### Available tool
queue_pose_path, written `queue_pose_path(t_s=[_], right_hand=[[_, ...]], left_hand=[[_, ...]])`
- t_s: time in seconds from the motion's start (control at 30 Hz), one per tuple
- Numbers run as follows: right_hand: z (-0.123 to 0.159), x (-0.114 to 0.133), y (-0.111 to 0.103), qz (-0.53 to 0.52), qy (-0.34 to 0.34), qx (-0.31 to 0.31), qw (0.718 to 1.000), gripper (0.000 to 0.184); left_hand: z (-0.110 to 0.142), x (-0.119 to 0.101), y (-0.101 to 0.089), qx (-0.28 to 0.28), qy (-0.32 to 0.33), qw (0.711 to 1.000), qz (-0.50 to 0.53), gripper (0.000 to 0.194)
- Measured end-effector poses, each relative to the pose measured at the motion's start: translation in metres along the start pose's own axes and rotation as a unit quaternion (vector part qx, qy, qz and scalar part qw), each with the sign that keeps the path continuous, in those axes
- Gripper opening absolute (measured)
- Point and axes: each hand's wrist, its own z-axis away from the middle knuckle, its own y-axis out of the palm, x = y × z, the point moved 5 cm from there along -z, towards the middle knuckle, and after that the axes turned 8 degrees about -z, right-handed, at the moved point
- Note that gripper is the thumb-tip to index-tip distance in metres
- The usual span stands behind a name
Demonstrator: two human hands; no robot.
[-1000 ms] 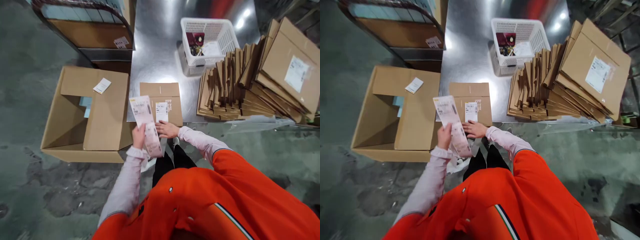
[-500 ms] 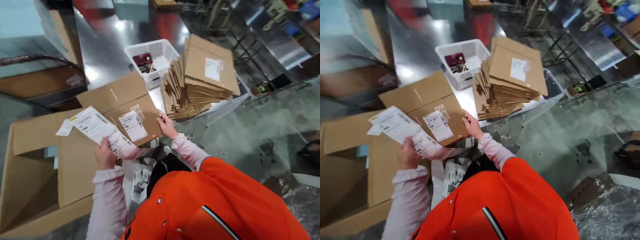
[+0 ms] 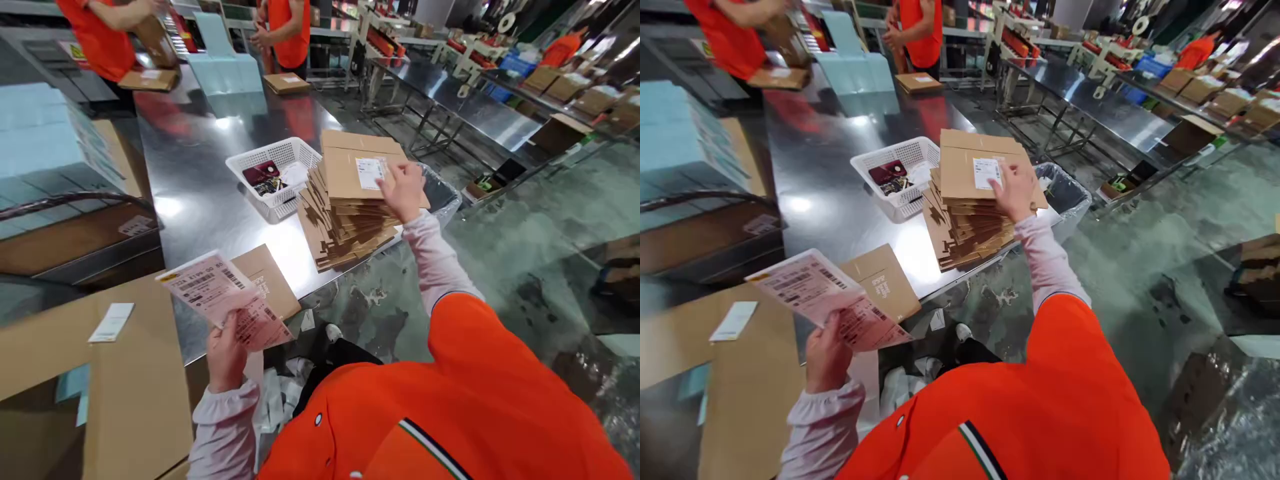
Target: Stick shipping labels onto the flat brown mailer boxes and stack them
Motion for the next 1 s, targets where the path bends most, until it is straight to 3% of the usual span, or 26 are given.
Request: queue_pose_path(t_s=[0.07,0.13,0.17,0.23,0.3,0.37,0.47,0.53,0.6,0.7,0.8,0.83,0.9,0.97,1.0], right_hand=[[0.064,0.057,0.058,-0.137,-0.085,0.138,0.977,0.067],[0.138,0.105,0.122,-0.303,-0.090,0.338,0.887,0.086],[0.171,0.121,0.147,-0.379,-0.051,0.381,0.842,0.081],[0.224,0.136,0.188,-0.466,0.045,0.414,0.781,0.059],[0.258,0.142,0.215,-0.474,0.093,0.461,0.745,0.048],[0.270,0.147,0.229,-0.447,0.076,0.516,0.727,0.046],[0.252,0.159,0.236,-0.418,0.023,0.515,0.748,0.043],[0.238,0.171,0.239,-0.388,-0.026,0.512,0.766,0.026],[0.233,0.179,0.245,-0.350,-0.067,0.530,0.770,0.013],[0.242,0.175,0.265,-0.321,-0.032,0.562,0.762,0.012],[0.252,0.163,0.298,-0.312,0.031,0.588,0.746,0.016],[0.250,0.160,0.310,-0.301,0.027,0.574,0.761,0.016],[0.237,0.158,0.337,-0.259,-0.018,0.511,0.820,0.014],[0.221,0.159,0.366,-0.200,-0.064,0.443,0.872,0.012],[0.214,0.159,0.380,-0.172,-0.076,0.427,0.884,0.012]], left_hand=[[0.009,0.001,0.011,-0.018,-0.018,0.999,0.029,0.039],[0.018,0.002,0.022,0.014,-0.029,0.998,0.046,0.042],[0.021,0.003,0.027,0.046,-0.034,0.997,0.047,0.044],[0.023,0.006,0.029,0.085,-0.037,0.994,0.055,0.046],[0.020,0.012,0.018,0.052,-0.043,0.994,0.088,0.047],[0.015,0.020,0.002,-0.009,-0.056,0.991,0.120,0.046],[0.014,0.034,-0.009,-0.020,-0.080,0.990,0.118,0.042],[0.017,0.044,-0.008,-0.025,-0.095,0.988,0.118,0.041],[0.021,0.057,-0.005,-0.064,-0.117,0.983,0.129,0.040],[0.023,0.082,-0.001,-0.140,-0.151,0.971,0.124,0.039],[0.017,0.110,0.004,-0.141,-0.166,0.968,0.126,0.039],[0.015,0.121,0.006,-0.123,-0.174,0.967,0.137,0.041],[0.018,0.142,0.010,-0.075,-0.213,0.959,0.168,0.050],[0.031,0.162,0.012,-0.040,-0.265,0.944,0.191,0.054],[0.040,0.169,0.012,-0.028,-0.285,0.938,0.195,0.052]])
